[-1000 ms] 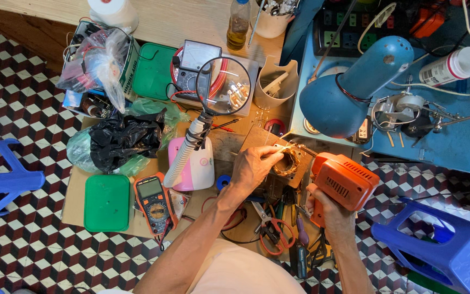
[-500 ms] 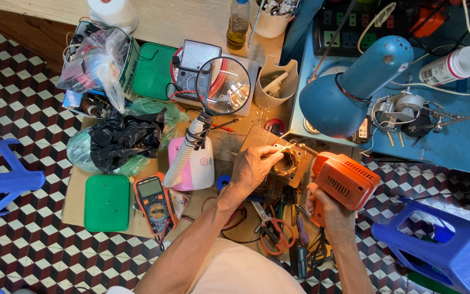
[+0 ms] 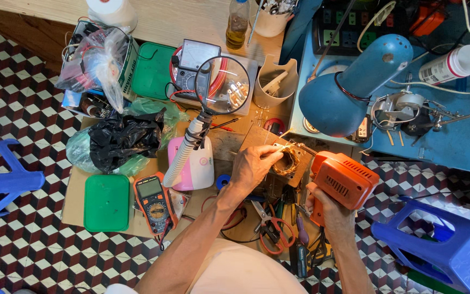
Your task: The person strips and twists wires, then inserts them into a copper-wound stator component. They use a heat gun to apply heat to the assembly and later use pliers to adjust the wires. The work is performed at a cluttered electronics workbench with a magnifying lamp and various tools visible.
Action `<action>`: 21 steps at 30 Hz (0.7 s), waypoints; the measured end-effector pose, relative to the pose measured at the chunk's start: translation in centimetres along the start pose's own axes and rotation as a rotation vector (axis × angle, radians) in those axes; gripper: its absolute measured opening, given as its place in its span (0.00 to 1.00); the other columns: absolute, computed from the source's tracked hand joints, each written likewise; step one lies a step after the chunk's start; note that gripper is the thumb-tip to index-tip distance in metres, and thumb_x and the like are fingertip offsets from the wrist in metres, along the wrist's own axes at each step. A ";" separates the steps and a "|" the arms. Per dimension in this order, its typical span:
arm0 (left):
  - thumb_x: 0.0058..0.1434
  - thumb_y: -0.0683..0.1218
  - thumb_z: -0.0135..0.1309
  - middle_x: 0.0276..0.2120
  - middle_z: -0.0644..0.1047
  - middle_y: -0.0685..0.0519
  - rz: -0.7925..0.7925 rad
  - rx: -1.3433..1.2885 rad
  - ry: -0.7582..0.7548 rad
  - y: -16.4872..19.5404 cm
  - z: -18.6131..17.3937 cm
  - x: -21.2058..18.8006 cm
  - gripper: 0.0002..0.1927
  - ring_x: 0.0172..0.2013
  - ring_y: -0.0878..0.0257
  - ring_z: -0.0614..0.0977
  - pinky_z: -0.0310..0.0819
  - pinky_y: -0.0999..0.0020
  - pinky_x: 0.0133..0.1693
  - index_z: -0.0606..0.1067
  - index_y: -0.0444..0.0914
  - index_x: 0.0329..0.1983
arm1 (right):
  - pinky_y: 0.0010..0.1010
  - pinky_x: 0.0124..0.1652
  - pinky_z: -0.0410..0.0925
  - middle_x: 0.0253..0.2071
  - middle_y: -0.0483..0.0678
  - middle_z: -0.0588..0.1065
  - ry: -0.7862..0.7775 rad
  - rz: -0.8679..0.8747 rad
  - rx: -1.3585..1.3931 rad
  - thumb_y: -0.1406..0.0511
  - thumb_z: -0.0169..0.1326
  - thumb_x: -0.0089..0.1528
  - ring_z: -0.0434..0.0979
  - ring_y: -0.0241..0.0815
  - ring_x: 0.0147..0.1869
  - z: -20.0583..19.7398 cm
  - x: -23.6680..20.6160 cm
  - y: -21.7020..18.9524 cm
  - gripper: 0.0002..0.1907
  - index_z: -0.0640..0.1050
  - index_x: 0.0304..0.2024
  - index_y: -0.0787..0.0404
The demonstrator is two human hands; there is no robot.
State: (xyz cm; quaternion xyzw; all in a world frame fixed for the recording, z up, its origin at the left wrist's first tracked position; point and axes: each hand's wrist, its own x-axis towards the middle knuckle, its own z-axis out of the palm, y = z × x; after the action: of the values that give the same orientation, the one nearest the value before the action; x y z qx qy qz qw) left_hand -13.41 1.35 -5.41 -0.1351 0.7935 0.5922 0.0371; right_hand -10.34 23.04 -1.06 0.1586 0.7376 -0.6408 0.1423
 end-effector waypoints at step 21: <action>0.62 0.55 0.59 0.30 0.85 0.51 -0.038 0.013 -0.025 0.3 -0.3 0.0 0.16 0.26 0.65 0.83 0.74 0.68 0.30 0.83 0.45 0.50 | 0.30 0.27 0.72 0.29 0.48 0.75 -0.001 -0.035 0.047 0.68 0.59 0.60 0.76 0.37 0.28 0.2 0.4 0.2 0.11 0.77 0.44 0.66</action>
State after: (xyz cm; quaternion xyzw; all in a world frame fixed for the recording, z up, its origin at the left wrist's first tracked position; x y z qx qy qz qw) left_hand -13.42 1.09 -5.05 -0.1426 0.7940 0.5880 0.0592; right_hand -10.58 22.86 -1.41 0.1484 0.7249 -0.6604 0.1277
